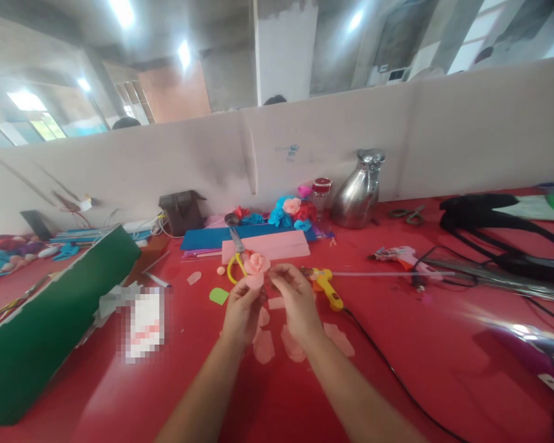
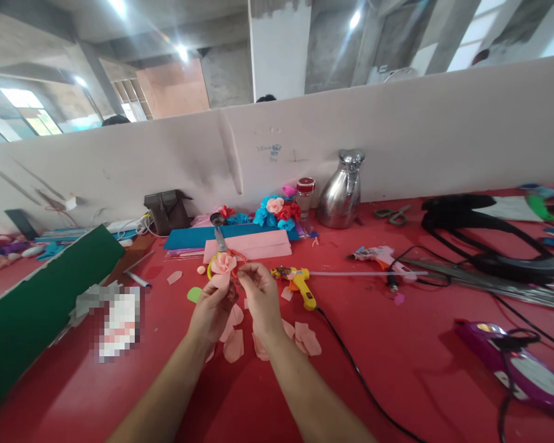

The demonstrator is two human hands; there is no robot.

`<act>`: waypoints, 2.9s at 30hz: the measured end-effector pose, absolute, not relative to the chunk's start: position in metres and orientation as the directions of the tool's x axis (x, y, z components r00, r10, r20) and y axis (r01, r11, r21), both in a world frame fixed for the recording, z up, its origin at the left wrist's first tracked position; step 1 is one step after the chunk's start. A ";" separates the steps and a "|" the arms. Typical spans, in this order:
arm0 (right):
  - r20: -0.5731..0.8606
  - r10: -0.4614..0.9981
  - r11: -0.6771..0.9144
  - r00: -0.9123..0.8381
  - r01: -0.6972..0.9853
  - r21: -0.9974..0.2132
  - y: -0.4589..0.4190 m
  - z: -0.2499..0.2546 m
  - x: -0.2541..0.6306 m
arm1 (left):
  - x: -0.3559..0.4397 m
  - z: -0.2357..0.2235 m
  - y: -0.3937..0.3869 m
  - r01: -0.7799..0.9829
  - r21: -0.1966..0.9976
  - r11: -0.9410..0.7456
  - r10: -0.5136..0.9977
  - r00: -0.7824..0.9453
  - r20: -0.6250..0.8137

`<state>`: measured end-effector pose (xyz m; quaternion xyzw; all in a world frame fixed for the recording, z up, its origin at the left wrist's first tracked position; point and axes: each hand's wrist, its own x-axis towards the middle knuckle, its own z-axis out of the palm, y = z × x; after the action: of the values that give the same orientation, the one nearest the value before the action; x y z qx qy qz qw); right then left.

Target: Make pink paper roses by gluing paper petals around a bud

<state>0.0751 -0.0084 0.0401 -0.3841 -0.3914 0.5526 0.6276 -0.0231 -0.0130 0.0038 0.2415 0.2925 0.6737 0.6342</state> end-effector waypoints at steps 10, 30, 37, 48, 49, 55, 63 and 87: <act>-0.005 0.996 -0.043 -0.085 -0.454 -0.890 -0.017 0.041 0.072 | -0.022 0.007 -0.013 -0.696 0.713 -0.085 0.992 -0.129 -0.009; -0.160 0.957 -0.289 -0.244 -0.714 -0.637 -0.010 0.042 0.080 | -0.023 0.004 -0.012 -0.528 0.832 -0.169 0.975 -0.212 0.064; -0.176 0.958 -0.285 -0.226 -0.693 -0.662 -0.010 0.042 0.077 | -0.023 0.004 -0.011 -0.487 0.848 -0.210 0.958 -0.274 0.080; -0.013 0.985 -0.082 -0.169 -0.409 -0.909 -0.019 0.049 0.077 | -0.027 0.008 -0.013 -0.378 0.898 -0.226 0.949 -0.295 0.115; -0.018 0.985 -0.090 -0.171 -0.425 -0.901 -0.018 0.049 0.077 | -0.027 0.007 -0.012 -0.374 0.899 -0.229 0.948 -0.296 0.119; -0.052 0.979 -0.147 -0.196 -0.508 -0.849 -0.016 0.051 0.079 | -0.027 0.003 -0.011 -0.344 0.909 -0.236 0.943 -0.309 0.128; -0.029 0.980 -0.137 -0.198 -0.556 -0.820 -0.013 0.046 0.080 | -0.026 0.004 -0.012 -0.354 0.912 -0.207 0.946 -0.312 0.094; 0.063 0.996 0.041 -0.063 -0.298 -0.954 -0.009 0.038 0.075 | -0.027 0.009 -0.014 -0.333 0.926 -0.179 0.949 -0.307 0.073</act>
<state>0.0748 -0.0086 0.0383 -0.3878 -0.4499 0.5737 0.5640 -0.0266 -0.0136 0.0095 0.3539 0.4350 0.6813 0.4705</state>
